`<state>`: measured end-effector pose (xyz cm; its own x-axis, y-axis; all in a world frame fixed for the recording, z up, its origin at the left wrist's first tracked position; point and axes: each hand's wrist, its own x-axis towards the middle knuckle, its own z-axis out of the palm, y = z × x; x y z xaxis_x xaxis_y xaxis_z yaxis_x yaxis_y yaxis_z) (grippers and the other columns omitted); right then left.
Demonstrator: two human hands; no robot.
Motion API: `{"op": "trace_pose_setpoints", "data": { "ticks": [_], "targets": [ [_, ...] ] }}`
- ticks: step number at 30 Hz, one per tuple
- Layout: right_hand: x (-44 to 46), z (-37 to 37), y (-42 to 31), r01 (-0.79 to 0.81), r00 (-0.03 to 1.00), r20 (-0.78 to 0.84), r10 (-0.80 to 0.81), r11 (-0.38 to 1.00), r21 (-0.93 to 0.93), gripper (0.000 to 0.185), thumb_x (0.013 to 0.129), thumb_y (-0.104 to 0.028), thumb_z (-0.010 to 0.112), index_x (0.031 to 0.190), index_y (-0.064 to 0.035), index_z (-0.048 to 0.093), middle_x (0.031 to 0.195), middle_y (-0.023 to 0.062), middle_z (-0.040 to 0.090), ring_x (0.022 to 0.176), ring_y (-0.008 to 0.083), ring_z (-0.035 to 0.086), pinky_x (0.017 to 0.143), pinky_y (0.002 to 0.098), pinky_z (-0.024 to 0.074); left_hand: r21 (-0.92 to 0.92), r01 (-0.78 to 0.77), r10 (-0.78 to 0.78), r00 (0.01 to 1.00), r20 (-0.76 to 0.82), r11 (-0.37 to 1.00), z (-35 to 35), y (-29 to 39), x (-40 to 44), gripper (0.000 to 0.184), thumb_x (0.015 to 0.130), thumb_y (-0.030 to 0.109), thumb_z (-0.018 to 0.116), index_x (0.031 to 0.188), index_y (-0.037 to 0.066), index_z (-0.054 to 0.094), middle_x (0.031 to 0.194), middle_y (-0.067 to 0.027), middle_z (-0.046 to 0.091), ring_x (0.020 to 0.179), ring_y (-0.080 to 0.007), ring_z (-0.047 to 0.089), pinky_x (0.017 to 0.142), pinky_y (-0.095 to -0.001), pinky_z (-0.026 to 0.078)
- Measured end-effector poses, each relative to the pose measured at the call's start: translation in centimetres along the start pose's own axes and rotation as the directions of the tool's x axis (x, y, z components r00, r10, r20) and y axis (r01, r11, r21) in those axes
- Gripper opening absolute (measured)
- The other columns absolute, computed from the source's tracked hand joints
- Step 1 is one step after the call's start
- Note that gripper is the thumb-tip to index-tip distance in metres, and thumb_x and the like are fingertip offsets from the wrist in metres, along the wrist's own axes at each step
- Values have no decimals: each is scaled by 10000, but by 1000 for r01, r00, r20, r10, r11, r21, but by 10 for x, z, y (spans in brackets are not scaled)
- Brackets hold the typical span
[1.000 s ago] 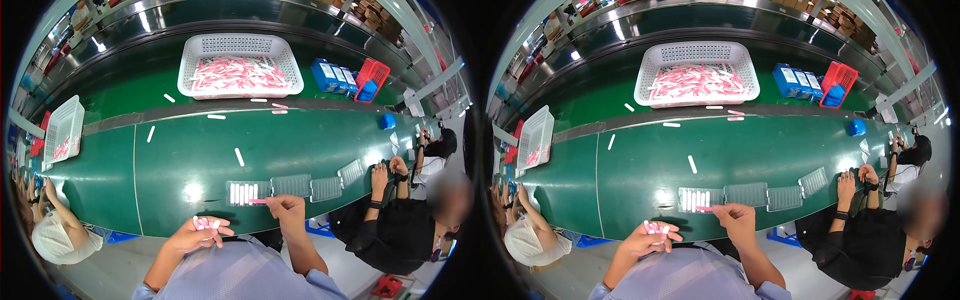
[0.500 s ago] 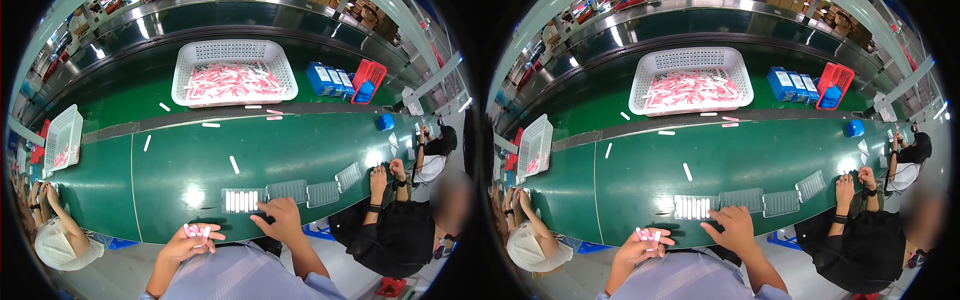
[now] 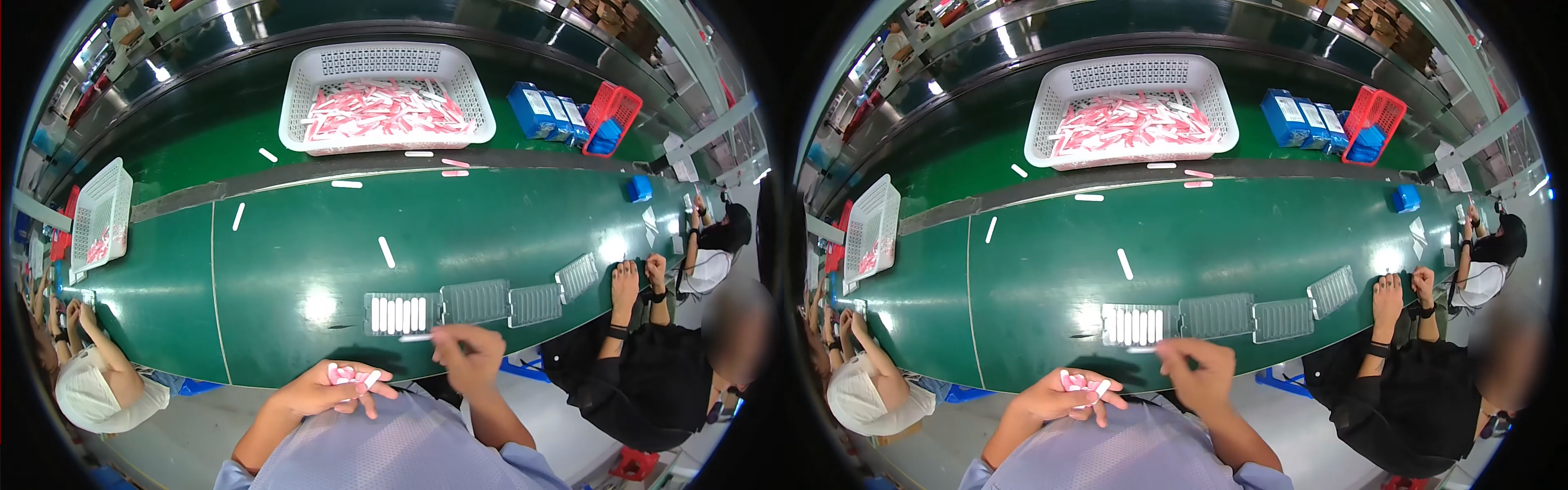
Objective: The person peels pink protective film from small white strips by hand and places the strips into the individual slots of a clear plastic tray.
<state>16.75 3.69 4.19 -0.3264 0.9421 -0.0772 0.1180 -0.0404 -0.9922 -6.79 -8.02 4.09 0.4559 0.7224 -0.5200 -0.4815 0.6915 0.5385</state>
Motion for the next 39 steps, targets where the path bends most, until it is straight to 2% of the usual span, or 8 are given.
{"op": "trace_pose_setpoints", "data": {
  "ticks": [3, 13, 16, 18, 22, 24, 30, 39],
  "targets": [
    [9, -18, 1, -73, 997, 10, 73, 951, 300, 129, 921, 31, 705, 1044, 68, 721, 954, 170, 761, 808, 179, 744, 757, 284, 586, -104, -31, 28, 999, -29, 994, -13, -10, -2, 315, 1002, 29, 577, 1300, -73, 595, 1133, -290, 696, 791, -261, 725, 511, -251, 364],
    [11, -22, 8, -3, 999, 45, -5, 983, 181, 193, 907, 72, 693, 1098, 55, 712, 939, 156, 760, 841, 219, 762, 722, 283, 593, -97, -78, 77, 997, -18, 992, -19, -12, -4, 293, 1010, 40, 588, 1283, -66, 601, 1107, -274, 708, 787, -251, 720, 514, -254, 366],
    [22, -22, -3, 185, 982, 24, -190, 916, -357, 180, 898, 15, 721, 1078, 21, 712, 859, 122, 756, 753, 150, 728, 740, 290, 574, -113, -90, 89, 996, -13, 990, -19, -13, -4, 289, 1008, 46, 595, 1278, -59, 602, 1058, -256, 717, 779, -243, 711, 518, -254, 358],
    [32, -25, -5, 579, 773, 303, -557, 425, -696, 123, 885, -19, 724, 1005, -3, 701, 773, 90, 702, 649, 154, 668, 634, 284, 530, -107, -131, 128, 991, -36, 986, -16, -12, -3, 239, 1006, 47, 596, 1222, -52, 616, 913, -190, 699, 707, -195, 652, 521, -257, 342],
    [29, -25, 0, 281, 958, 92, -270, 836, -471, 96, 873, -32, 717, 964, -24, 686, 771, 77, 662, 629, 194, 622, 590, 310, 488, -118, -121, 116, 992, -50, 986, -11, -7, -4, 161, 1004, 72, 599, 1133, -18, 632, 792, -63, 599, 664, -117, 542, 557, -247, 363],
    [42, -41, -7, 125, 948, 316, -19, 939, -320, 106, 867, -37, 703, 972, -46, 697, 803, 76, 650, 637, 235, 598, 581, 333, 473, -72, -135, 131, 989, -63, 988, -14, -11, -1, 110, 1010, 95, 608, 1052, -4, 625, 726, -7, 510, 602, -87, 429, 535, -245, 336],
    [84, -33, -6, 569, 801, 558, -217, 567, -596, 287, 847, -168, 761, 1112, -88, 686, 841, 42, 659, 826, 269, 620, 795, 400, 480, 59, -57, 64, 991, -115, 997, -2, -3, 5, 122, 1006, 127, 647, 986, 7, 641, 709, 36, 495, 571, -46, 388, 505, -229, 301],
    [86, -39, -7, 471, 877, 439, -196, 529, -705, 367, 797, -260, 805, 1124, -131, 701, 999, 46, 626, 970, 253, 581, 858, 394, 437, 666, -197, 435, 875, -211, 719, -4, -1, 21, 101, 954, 141, 708, 990, 46, 709, 685, 47, 575, 553, -78, 472, 513, -271, 377]
  ]
}}
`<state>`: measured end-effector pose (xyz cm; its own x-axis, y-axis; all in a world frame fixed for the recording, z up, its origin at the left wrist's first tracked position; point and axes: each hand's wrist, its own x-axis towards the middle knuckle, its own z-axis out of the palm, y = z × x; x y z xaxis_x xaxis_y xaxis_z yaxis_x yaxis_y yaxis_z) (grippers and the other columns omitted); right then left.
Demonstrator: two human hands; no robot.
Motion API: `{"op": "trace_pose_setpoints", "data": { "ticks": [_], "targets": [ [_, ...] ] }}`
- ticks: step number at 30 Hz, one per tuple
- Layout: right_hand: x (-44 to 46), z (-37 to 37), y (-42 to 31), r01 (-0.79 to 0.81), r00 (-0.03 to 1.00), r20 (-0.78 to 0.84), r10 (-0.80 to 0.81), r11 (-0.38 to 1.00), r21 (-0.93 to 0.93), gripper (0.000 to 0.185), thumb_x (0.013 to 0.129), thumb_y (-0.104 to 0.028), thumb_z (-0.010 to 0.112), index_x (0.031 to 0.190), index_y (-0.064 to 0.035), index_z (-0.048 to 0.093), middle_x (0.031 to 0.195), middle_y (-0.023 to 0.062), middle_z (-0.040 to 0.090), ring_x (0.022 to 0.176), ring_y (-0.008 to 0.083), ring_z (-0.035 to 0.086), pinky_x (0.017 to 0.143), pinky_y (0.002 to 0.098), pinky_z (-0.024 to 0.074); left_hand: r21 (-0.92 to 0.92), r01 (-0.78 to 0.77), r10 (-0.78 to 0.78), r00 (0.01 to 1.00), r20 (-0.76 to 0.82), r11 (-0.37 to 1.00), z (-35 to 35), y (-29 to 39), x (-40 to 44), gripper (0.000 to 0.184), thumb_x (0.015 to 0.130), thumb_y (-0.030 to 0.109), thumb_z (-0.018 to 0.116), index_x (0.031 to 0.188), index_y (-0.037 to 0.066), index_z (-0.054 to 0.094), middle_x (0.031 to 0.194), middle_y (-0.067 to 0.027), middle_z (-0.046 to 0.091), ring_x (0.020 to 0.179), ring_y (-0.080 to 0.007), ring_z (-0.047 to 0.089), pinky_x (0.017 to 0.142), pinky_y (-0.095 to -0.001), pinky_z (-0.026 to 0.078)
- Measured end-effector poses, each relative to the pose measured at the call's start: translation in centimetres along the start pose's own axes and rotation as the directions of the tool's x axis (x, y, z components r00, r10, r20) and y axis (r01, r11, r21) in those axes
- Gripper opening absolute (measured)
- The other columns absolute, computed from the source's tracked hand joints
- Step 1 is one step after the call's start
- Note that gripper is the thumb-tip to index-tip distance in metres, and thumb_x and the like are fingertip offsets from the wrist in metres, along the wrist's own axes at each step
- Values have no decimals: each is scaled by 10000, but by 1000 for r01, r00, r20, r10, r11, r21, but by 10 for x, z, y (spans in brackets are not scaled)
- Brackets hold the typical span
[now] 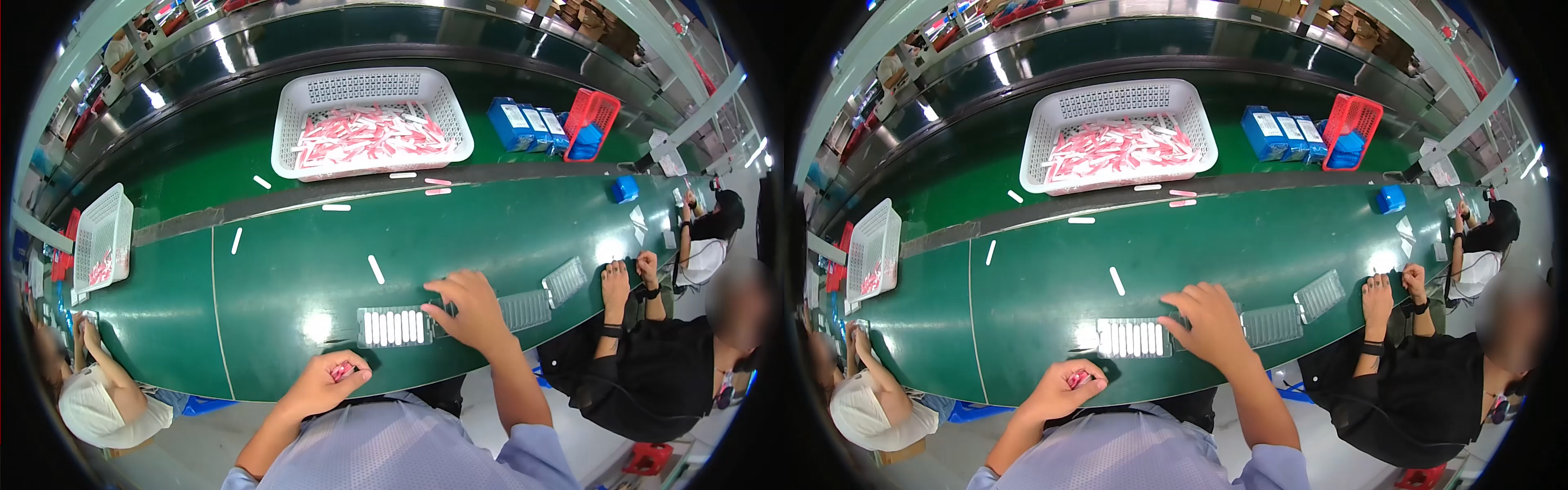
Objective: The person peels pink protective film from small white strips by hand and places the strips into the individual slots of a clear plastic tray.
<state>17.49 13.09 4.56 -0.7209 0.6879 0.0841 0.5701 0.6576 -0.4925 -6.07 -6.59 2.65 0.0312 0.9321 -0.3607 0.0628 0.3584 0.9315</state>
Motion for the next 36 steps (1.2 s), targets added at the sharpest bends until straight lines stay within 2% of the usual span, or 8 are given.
{"op": "trace_pose_setpoints", "data": {
  "ticks": [1, 4, 10, 20, 24, 31, 33, 36],
  "targets": [
    [-5, 1, -2, 2, 1000, -3, -2, 1000, -2, 367, 797, -260, 805, 1124, -131, 701, 999, 46, 626, 970, 253, 581, 858, 394, 437, 1, -4, 4, 1000, 0, 1000, 0, 10, 3, 101, 954, 141, 708, 990, 46, 709, 685, 47, 575, 553, -78, 472, 513, -271, 377],
    [-20, 8, -11, 278, 952, -137, -273, 960, 15, 356, 780, -321, 815, 1072, -146, 710, 1049, 21, 615, 1004, 250, 579, 890, 416, 428, 518, -157, 235, 968, -88, 841, 5, 33, 12, 269, 874, 199, 747, 1136, 140, 730, 743, -105, 694, 646, -294, 681, 596, -362, 529],
    [-43, 21, -7, 260, 952, -133, -275, 958, -118, 483, 764, -469, 806, 1138, -176, 717, 1249, 59, 609, 1150, 281, 564, 947, 451, 421, 851, -162, 293, 956, 10, 500, 12, 38, 28, 417, 906, 321, 707, 1294, 173, 666, 727, -59, 700, 599, -274, 674, 543, -399, 547],
    [-42, 15, -14, 293, 946, -93, -311, 941, -166, 538, 802, -541, 745, 1208, -194, 679, 1358, 82, 579, 1253, 285, 540, 996, 459, 379, 896, -186, 349, 936, 37, 403, 18, 44, 35, 436, 916, 377, 692, 1300, 174, 660, 700, -40, 686, 565, -251, 666, 500, -379, 529],
    [-43, 22, -15, 328, 924, -148, -354, 929, -171, 533, 793, -529, 754, 1192, -184, 681, 1325, 74, 602, 1227, 282, 563, 978, 447, 373, 905, -285, 297, 936, 191, 316, 22, 45, 39, 472, 906, 419, 692, 1304, 169, 651, 706, -42, 691, 577, -246, 675, 498, -374, 522],
    [-70, 10, 10, 47, 891, -443, -102, 990, -134, 510, 734, -337, 836, 1170, -126, 678, 1259, 86, 627, 1176, 307, 590, 963, 451, 388, 910, -198, 224, 967, 121, 364, 3, 71, 59, 632, 810, 482, 779, 1315, 129, 639, 773, -104, 718, 682, -321, 703, 611, -430, 563],
    [-82, 7, 22, -188, 839, -536, 91, 974, -129, 550, 728, -319, 839, 1199, -95, 665, 1277, 122, 624, 1205, 350, 574, 990, 482, 386, 908, -221, 223, 964, 147, 355, -5, 61, 69, 681, 766, 473, 813, 1297, 88, 631, 779, -103, 723, 705, -305, 713, 621, -418, 565],
    [-105, 3, 35, -293, 871, -448, 202, 945, -144, 636, 768, -398, 808, 1303, -98, 641, 1416, 182, 549, 1347, 415, 473, 1113, 570, 305, 890, -252, 175, 964, 198, 380, -8, 69, 82, 678, 764, 439, 823, 1301, 74, 626, 827, -131, 734, 753, -325, 721, 657, -435, 575]
  ]
}}
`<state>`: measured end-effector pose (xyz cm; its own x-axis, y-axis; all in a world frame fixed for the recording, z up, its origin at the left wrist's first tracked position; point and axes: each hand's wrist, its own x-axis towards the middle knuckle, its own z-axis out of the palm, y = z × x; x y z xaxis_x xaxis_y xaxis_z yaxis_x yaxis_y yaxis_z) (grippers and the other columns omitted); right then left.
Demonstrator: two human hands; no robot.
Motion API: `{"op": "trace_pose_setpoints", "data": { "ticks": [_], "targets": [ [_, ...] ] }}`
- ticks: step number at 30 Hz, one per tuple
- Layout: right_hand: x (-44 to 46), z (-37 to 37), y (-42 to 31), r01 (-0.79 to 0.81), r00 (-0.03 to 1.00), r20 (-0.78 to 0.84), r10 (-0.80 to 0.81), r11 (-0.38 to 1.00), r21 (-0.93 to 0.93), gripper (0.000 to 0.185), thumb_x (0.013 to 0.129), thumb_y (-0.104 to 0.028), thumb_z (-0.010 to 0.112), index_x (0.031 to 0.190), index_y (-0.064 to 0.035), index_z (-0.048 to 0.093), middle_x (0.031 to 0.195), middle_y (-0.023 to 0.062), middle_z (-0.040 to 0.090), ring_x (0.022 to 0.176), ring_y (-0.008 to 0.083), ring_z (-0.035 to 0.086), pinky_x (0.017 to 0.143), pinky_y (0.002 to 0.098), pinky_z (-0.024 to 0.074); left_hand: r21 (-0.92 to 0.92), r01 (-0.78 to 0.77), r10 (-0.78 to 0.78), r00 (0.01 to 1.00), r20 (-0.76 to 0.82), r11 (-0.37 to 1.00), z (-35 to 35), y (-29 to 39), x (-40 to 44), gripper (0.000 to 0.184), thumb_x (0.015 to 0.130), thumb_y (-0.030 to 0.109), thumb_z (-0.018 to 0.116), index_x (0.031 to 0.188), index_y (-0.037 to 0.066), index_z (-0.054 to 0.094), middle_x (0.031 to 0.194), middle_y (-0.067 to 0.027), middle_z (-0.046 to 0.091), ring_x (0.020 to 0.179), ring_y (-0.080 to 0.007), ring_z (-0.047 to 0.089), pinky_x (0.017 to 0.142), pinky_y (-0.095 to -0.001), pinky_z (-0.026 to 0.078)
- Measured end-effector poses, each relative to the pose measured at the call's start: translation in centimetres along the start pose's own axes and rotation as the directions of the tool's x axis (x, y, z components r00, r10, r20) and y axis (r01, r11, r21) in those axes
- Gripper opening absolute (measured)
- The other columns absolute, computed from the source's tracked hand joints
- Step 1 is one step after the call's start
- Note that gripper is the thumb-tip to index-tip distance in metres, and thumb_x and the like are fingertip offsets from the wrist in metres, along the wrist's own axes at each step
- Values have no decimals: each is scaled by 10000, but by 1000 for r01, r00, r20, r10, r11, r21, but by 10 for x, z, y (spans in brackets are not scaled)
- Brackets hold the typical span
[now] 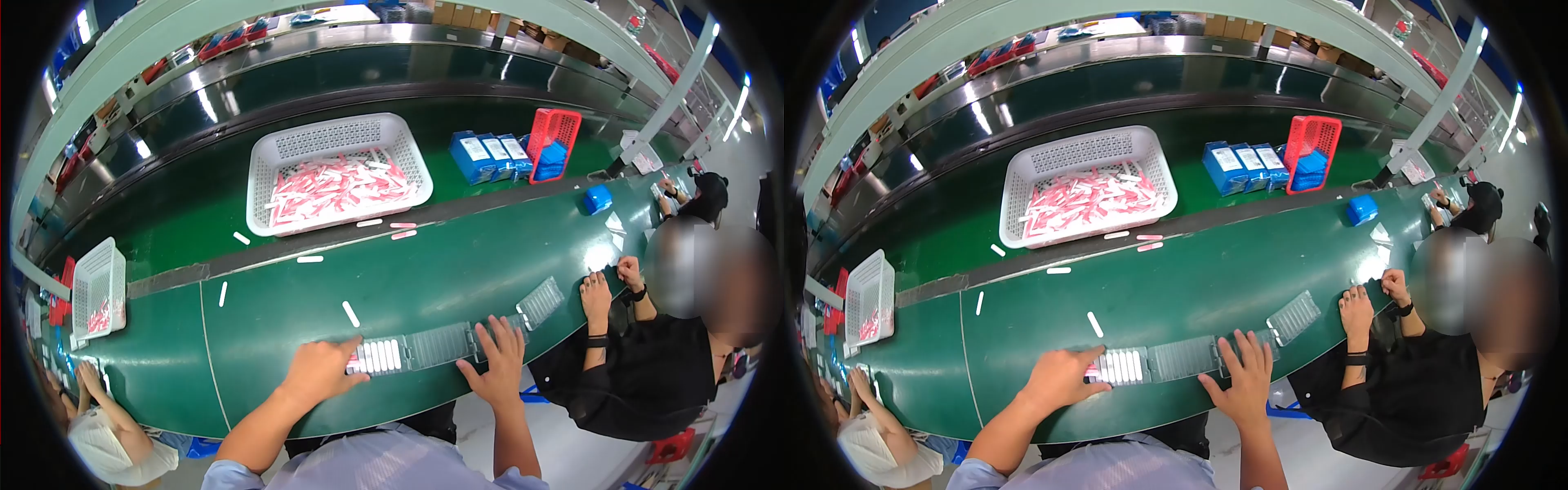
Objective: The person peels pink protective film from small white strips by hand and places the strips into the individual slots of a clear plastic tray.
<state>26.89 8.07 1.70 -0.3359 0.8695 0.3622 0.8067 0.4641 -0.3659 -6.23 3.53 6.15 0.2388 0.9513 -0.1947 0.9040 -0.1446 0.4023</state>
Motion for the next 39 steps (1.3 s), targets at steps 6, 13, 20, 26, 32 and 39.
{"op": "trace_pose_setpoints", "data": {
  "ticks": [6, 13, 20, 26, 32, 39],
  "targets": [
    [-7, 6, -3, 18, 992, 126, 1, 988, -152, 605, 836, -588, 697, 1350, -273, 657, 1525, 165, 467, 1453, 487, 311, 1141, 719, 102, 33, 48, -46, 997, -67, 998, -21, -2, 63, 646, 754, 374, 843, 1274, 58, 628, 894, -199, 729, 849, -383, 716, 755, -477, 578],
    [-9, 10, -2, 4, 996, 85, 9, 988, -157, 604, 825, -576, 717, 1356, -295, 651, 1518, 141, 479, 1452, 478, 317, 1130, 733, 123, 42, 75, -71, 993, -90, 996, -34, -1, 154, 609, 703, 365, 888, 1192, 64, 684, 987, -213, 732, 956, -392, 704, 858, -480, 559],
    [-11, 12, -3, 29, 998, 62, -20, 988, -153, 636, 788, -581, 749, 1343, -286, 655, 1509, 123, 491, 1443, 499, 320, 1095, 783, 149, -33, -51, 43, 977, -209, 998, 0, 21, 211, 679, 738, 385, 857, 1294, 68, 632, 1027, -218, 727, 977, -396, 701, 888, -479, 554],
    [-15, 10, -2, 72, 993, 100, -60, 989, -126, 652, 799, -570, 736, 1364, -260, 638, 1539, 126, 467, 1446, 517, 305, 1096, 782, 154, -121, -285, 259, 946, -194, 951, 27, 47, 148, 595, 821, 480, 758, 1284, 122, 645, 1015, -196, 734, 931, -412, 700, 825, -508, 563],
    [-17, 22, -35, 154, 966, 226, -130, 984, -91, 799, 888, -680, 574, 1482, -149, 515, 1602, 191, 355, 1465, 534, 256, 1121, 746, 145, -125, -23, -5, 976, -218, 992, 42, 33, 47, 448, 831, 471, 759, 1134, 142, 747, 903, -129, 759, 819, -376, 723, 733, -460, 588],
    [-7, 33, -91, 366, 869, 386, -311, 927, -78, 781, 945, -666, 493, 1526, -146, 451, 1629, 140, 322, 1466, 518, 254, 1111, 739, 216, -279, 178, -308, 780, -545, 944, 65, 0, -34, 487, 756, 423, 848, 1123, 116, 753, 804, -133, 741, 717, -332, 719, 644, -411, 562]
  ]
}}
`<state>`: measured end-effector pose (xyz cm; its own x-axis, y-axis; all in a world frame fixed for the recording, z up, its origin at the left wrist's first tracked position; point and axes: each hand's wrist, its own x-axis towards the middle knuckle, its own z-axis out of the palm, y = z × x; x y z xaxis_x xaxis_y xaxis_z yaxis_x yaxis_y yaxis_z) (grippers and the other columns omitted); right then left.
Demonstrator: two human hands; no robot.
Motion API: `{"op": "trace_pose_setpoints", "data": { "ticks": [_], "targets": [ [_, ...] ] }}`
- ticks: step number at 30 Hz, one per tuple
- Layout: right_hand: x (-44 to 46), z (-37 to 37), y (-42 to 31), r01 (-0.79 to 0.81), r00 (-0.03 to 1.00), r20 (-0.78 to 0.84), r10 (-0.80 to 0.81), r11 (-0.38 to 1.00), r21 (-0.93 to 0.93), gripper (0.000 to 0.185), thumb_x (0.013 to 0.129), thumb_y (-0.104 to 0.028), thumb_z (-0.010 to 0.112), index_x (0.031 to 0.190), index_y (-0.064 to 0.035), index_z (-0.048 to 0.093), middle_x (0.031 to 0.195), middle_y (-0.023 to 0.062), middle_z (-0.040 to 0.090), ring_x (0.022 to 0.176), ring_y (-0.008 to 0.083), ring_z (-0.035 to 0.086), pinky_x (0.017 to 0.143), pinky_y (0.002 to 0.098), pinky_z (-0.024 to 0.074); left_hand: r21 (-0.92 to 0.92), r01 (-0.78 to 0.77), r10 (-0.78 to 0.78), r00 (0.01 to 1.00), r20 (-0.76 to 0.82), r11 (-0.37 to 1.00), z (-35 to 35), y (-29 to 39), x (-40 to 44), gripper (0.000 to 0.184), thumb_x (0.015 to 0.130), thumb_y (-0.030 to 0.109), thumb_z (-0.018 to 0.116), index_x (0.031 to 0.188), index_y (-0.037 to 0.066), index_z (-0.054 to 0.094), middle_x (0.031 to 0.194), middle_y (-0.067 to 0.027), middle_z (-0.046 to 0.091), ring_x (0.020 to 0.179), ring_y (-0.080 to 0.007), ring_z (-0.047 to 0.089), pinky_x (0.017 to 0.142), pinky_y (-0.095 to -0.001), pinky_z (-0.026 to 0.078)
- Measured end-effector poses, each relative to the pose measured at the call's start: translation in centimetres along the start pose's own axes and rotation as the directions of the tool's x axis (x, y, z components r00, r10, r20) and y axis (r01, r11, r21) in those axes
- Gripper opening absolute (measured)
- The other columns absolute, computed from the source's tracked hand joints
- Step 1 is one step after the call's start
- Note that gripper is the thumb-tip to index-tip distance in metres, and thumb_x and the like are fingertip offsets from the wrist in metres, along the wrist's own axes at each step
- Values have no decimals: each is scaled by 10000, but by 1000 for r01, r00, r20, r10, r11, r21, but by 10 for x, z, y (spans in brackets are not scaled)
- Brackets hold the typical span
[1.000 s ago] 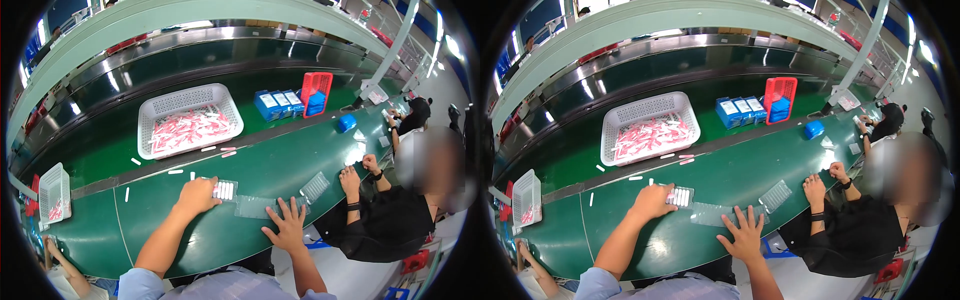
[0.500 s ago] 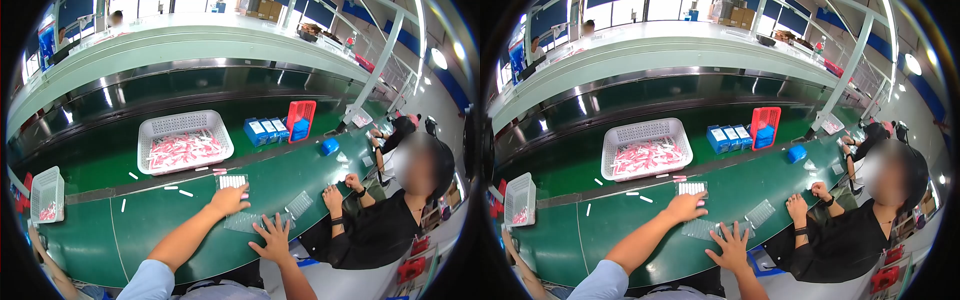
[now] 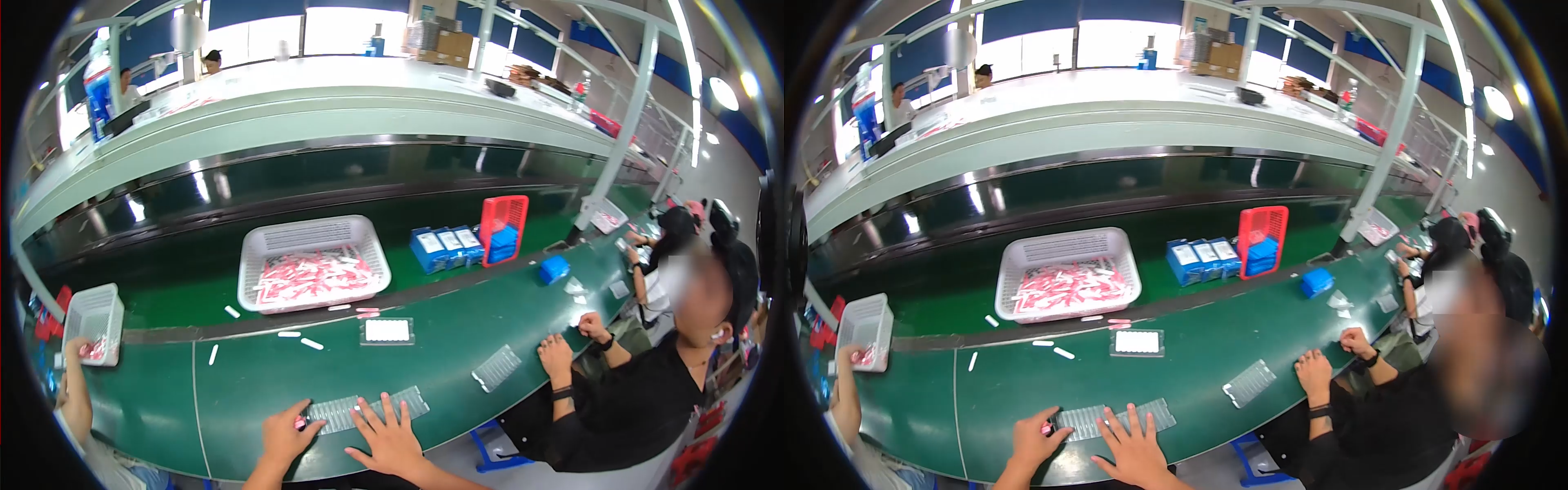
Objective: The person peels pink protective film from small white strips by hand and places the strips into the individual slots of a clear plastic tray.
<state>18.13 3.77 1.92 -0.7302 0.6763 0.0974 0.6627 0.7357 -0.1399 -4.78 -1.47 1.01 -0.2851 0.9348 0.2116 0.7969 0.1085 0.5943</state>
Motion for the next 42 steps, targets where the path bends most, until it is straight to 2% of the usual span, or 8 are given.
{"op": "trace_pose_setpoints", "data": {
  "ticks": [3, 8, 14, 16, 18, 32, 36, 42],
  "targets": [
    [4, 5, 0, 46, 999, -1, -46, 998, 41, 777, 941, -664, 498, 1518, -145, 461, 1626, 126, 329, 1462, 523, 259, 1110, 751, 204, -206, 134, -172, 969, -180, 969, -9, -19, -28, 300, 797, 194, 837, 1054, 69, 747, 588, -17, 560, 517, -115, 502, 514, -268, 404],
    [5, 2, -4, 48, 999, 20, -48, 999, -8, 782, 928, -665, 515, 1509, -144, 475, 1614, 135, 345, 1460, 530, 258, 1106, 762, 189, -484, 140, -356, 849, -390, 864, -1, -41, -29, 53, 921, 77, 686, 920, 26, 698, 603, 55, 493, 540, -30, 382, 496, -244, 272],
    [2, 18, -1, 54, 998, -34, -53, 998, 19, 797, 898, -656, 564, 1484, -119, 507, 1598, 158, 366, 1467, 531, 243, 1117, 755, 172, -843, 162, -514, 844, -151, 514, -18, -42, -37, 178, 955, 25, 631, 1132, 38, 644, 690, 43, 494, 574, -48, 416, 507, -233, 322],
    [4, 14, -2, 37, 998, -43, -35, 998, 47, 803, 883, -630, 603, 1478, -98, 512, 1600, 163, 362, 1471, 529, 234, 1124, 748, 165, -897, 156, -415, 845, 338, -414, -36, -24, -44, 329, 964, 7, 614, 1288, 23, 558, 807, -4, 524, 677, -94, 473, 540, -226, 360],
    [6, 11, -5, 28, 999, -37, -25, 997, 68, 808, 861, -605, 644, 1463, -82, 519, 1603, 164, 360, 1474, 528, 229, 1138, 732, 150, -763, 280, -200, 861, 468, -583, -41, -27, -55, 408, 972, 9, 605, 1363, -10, 490, 937, -48, 543, 779, -139, 499, 579, -223, 381],
    [6, 3, -71, -179, 952, -186, 245, 933, 311, 584, 849, -351, 737, 1335, -57, 602, 1526, 203, 454, 1440, 478, 351, 1162, 672, 153, -615, 683, 71, 690, 720, -394, -81, -57, -64, 366, 1029, 45, 560, 1384, -34, 525, 1038, -151, 706, 745, -188, 682, 436, -219, 363],
    [21, -35, -116, 94, 950, -300, 82, 844, 528, 306, 810, -168, 777, 1096, -83, 706, 991, 59, 689, 947, 278, 623, 912, 430, 450, -614, 789, 81, 614, 785, -31, -99, -41, -64, 348, 1038, 120, 587, 1355, -25, 575, 1094, -141, 722, 696, -111, 651, 465, -216, 386],
    [24, -46, -137, 109, 985, -170, -10, 802, 588, 155, 857, -171, 770, 996, -116, 733, 827, 1, 653, 782, 207, 615, 752, 368, 433, -640, 742, 136, 626, 768, 200, -109, -47, -72, 225, 1010, 5, 559, 1203, -67, 651, 882, -172, 741, 511, -54, 511, 443, -205, 361]
  ]
}}
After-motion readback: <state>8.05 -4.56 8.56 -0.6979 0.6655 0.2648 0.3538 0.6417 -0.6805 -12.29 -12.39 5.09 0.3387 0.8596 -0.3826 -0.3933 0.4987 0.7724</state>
